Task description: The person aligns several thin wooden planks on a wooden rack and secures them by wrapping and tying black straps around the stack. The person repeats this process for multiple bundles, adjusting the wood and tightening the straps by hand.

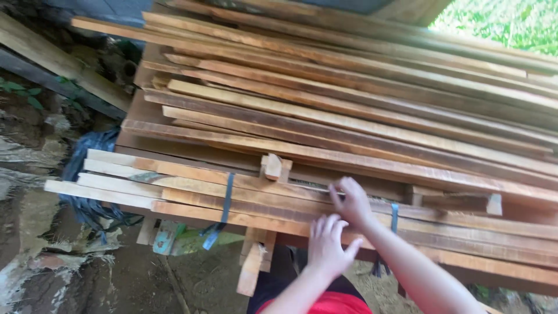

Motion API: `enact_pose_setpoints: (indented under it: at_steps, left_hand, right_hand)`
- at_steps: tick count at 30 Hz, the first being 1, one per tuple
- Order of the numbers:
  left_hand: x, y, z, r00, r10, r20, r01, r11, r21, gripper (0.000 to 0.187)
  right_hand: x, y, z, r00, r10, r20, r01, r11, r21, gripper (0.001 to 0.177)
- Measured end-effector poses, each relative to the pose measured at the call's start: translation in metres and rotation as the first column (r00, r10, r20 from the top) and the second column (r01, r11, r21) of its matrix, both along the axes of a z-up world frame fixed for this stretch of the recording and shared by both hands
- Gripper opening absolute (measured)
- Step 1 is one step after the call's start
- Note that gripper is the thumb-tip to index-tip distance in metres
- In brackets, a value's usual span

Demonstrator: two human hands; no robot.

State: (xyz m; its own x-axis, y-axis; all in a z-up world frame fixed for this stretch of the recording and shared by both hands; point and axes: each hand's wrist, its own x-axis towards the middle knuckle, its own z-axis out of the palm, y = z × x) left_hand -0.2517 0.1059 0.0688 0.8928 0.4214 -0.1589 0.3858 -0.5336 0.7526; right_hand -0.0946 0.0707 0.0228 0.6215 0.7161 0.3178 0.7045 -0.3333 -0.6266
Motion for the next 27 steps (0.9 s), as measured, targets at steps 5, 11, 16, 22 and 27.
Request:
enact_pose_setpoints:
  at_steps: [5,11,16,22,27]
  left_hand:
    - [-0.048,0.102,0.148,0.929,0.113,0.351,0.001,0.951,-0.309,0.034]
    - [-0.1,0.225,0.05,0.586,0.675,0.448,-0.714,0.692,-0.11,0.066]
    - [-0.119,0.266,-0.082,0.084,0.996,0.032,-0.994,0.086,-0.067,0.095]
    - [-0.1,0.263,-0.103,-0.179,0.925,-0.336,-0.558,-0.377,-0.739,0.091]
    - [-0.108,0.262,-0.107,-0.187,0.848,-0.495,-0.351,-0.528,-0.773,0.086]
  right_hand:
    - [-0.08,0.077,0.028,0.87,0.487,-0.075,-0.482,0.873,0.072,0.018]
    - [-0.134,0.23,0.023,0.887,0.458,0.053,-0.456,0.889,-0.04,0.061]
    - [-0.119,0.316,0.034,0.891,0.289,-0.351,-0.447,0.697,-0.561,0.094]
    - [-0.094,0.345,-0.028,0.763,0.121,-0.635,-0.637,0.31,-0.706,0.124]
    - [-0.094,0.357,-0.022,0.636,-0.029,-0.771,-0.731,0.297,-0.614,0.125]
